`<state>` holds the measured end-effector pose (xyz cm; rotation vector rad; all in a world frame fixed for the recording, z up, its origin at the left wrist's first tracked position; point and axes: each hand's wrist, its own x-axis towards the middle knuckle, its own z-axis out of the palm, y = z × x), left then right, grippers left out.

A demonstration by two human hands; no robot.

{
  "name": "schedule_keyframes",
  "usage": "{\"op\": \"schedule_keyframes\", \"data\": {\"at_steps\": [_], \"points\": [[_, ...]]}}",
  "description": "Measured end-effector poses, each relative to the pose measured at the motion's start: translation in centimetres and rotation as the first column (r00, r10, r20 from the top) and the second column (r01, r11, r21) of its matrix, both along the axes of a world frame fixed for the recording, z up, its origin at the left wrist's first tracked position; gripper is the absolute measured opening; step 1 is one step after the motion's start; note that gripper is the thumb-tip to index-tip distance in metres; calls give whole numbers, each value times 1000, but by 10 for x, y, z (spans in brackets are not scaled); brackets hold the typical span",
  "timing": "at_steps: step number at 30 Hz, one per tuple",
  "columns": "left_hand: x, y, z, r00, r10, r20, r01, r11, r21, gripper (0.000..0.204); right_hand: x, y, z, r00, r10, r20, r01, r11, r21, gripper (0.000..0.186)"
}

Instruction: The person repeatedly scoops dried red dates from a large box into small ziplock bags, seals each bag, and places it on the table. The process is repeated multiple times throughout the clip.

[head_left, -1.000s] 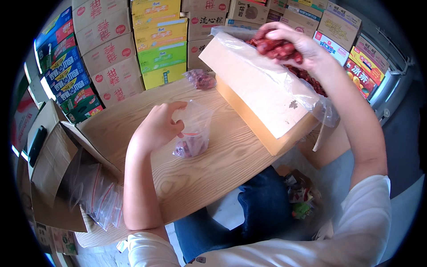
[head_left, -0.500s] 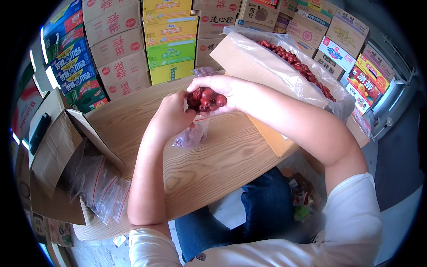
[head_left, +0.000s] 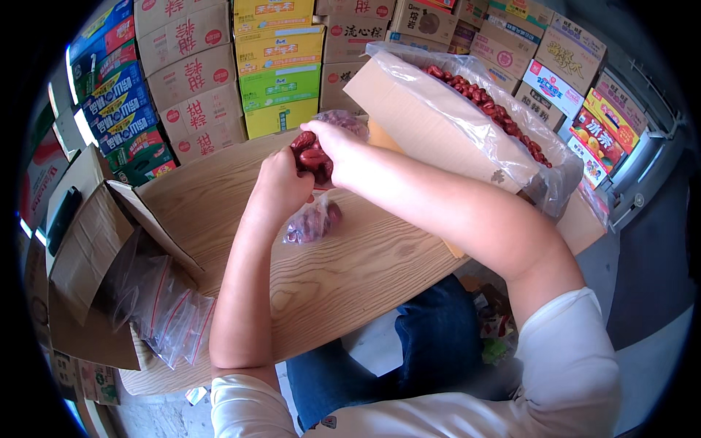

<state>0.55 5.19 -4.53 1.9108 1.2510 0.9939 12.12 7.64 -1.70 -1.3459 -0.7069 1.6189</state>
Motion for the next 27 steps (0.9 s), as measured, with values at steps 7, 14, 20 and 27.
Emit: {"op": "schedule_keyframes", "data": {"at_steps": [7,14,20,27], "points": [[-5,5,0,1000,17,7,-17,1000,10,29,-2,2,-5,999,42,-15,-42,998,47,24],[-13,20,-19,990,29,137,-45,993,110,30,-9,-12,12,1000,-8,-10,8,1000,-1,19],[-17,12,-6,996,80,-46,-77,994,73,38,0,-12,18,990,-16,137,1,994,111,26],[-11,10,0,997,2,-74,2,998,56,48,19,-24,32,938,169,302,-219,966,138,32]]}}
